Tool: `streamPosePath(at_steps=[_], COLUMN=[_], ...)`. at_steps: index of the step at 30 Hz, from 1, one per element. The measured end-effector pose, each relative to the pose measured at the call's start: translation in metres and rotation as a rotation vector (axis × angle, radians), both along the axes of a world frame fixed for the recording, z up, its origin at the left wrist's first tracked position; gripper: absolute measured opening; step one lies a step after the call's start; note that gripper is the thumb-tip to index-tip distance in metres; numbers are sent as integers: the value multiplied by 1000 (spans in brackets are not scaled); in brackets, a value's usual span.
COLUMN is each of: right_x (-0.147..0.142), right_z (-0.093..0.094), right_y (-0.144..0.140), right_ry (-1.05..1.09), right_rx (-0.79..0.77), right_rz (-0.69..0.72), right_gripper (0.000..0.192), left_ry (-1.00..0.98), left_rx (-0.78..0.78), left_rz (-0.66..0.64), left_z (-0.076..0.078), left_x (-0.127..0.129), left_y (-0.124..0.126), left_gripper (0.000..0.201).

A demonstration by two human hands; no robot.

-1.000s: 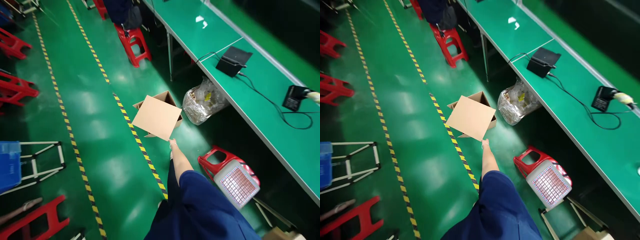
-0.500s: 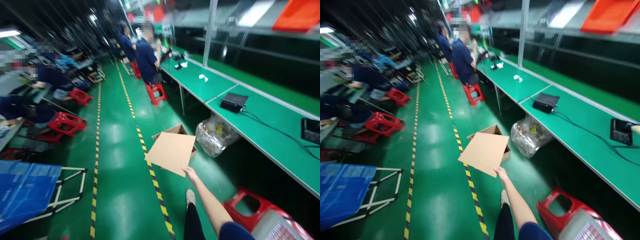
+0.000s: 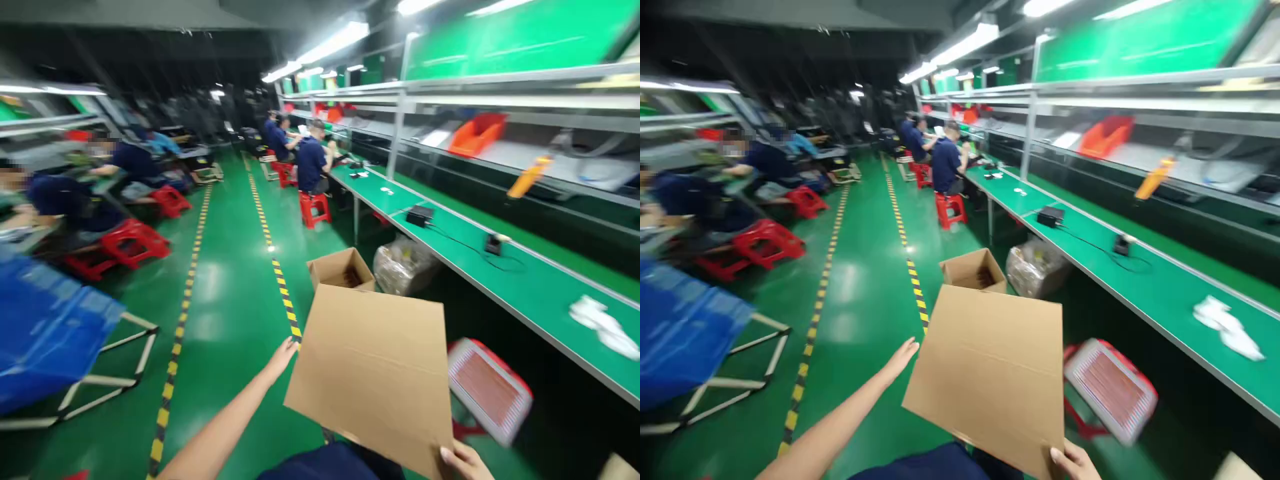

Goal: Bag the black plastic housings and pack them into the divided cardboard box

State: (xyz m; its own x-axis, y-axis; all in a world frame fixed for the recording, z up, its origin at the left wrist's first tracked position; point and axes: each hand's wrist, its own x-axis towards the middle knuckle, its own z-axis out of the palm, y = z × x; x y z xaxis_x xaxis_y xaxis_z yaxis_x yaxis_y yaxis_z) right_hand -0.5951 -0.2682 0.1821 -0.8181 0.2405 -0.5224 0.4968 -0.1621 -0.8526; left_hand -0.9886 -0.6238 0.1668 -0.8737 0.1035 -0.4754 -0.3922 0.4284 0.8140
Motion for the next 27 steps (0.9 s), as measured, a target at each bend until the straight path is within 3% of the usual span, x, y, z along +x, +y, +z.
streamPosePath(at_steps=[4,8,10,13,17,21,24,27], right_x=[88,183,249,362,534,686,746,758], right_z=[41,55,53,53,68,100,119,121], right_y=[-67,-85,-89,-98,-109,-121,-117,-96], right_ry=[56,4,10,18,-51,-186,-175,-217], right_rx=[10,-51,-50,11,161,288,423,546], right_rz=[-249,-641,-855,-1165,-1559,-1850,-2051,-2117], right_gripper=[56,54,59,61,56,59,63,67], left_ry=[-36,-31,1,14,8,74,174,303], left_rx=[138,183,224,311,336,203,77,-18], left_rz=[-225,-320,-383,-579,-968,-1392,-1714,-1979], left_z=[16,28,29,27,10,-24,-46,-64], left_x=[56,121,174,287,462,605,675,718], left_y=[34,107,156,228,317,378,391,396], left_gripper=[45,49,48,54,67,52,30,31])
